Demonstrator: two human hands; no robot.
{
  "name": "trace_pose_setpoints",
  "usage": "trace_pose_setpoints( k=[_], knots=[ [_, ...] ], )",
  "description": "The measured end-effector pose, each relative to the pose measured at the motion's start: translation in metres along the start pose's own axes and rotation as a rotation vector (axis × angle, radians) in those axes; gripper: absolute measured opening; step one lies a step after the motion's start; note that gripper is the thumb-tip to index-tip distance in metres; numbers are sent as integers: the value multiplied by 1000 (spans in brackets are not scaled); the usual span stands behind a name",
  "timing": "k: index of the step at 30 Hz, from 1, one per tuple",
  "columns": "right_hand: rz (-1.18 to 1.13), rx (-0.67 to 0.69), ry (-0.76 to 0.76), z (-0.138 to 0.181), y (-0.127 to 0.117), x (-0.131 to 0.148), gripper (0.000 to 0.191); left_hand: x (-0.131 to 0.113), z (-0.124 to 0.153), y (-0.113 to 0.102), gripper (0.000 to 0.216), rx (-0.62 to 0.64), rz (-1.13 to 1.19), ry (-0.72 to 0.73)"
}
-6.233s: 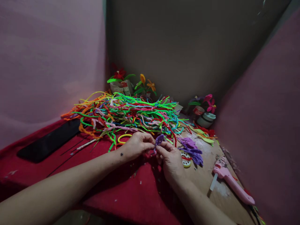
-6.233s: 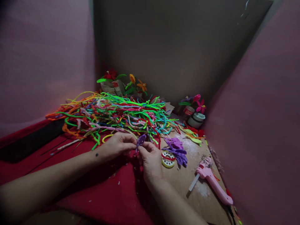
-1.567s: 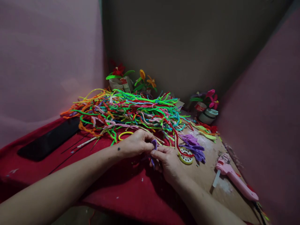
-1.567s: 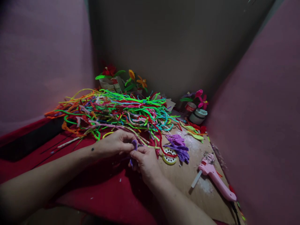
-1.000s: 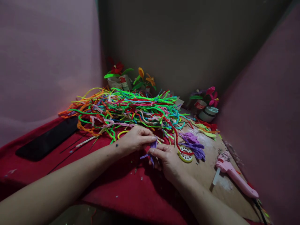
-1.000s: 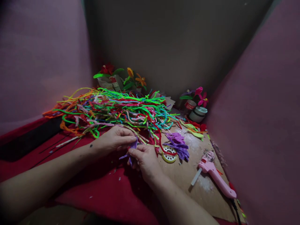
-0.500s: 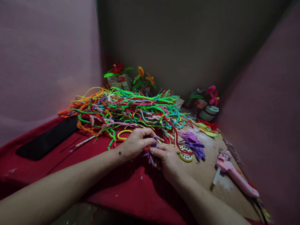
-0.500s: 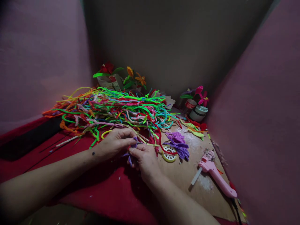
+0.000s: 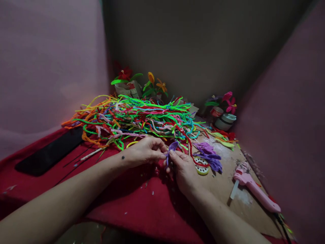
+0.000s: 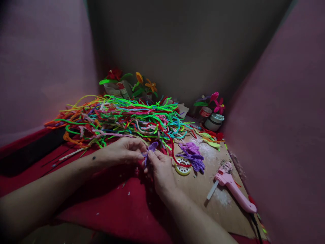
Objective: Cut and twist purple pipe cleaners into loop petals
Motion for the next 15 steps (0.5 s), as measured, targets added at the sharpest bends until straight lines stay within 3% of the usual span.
trace_pose_setpoints(
  k=[5, 8, 12, 15],
  knots=[
    [-127, 32, 11, 0, 2, 4, 38, -5, 0, -4, 20, -41, -60, 67],
    [-146, 15, 50, 1, 1, 5, 33, -5, -1, -5, 18, -39, -103, 84],
    [-55, -10, 24, 3, 0, 6, 20, -7, 0, -5, 18, 12, -235, 99],
    [26, -20, 55, 3, 0, 3, 18, -8, 2, -3, 19, 36, -434, 216]
  ],
)
Point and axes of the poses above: each hand's wrist, its own z-axis away from the middle knuckle, its own y-axis out of the palm, x = y × z, the point moved 4 cm from there along -z, towards the middle knuckle, and after that the axes turned 12 degrees about y, right-handed, at the moved point
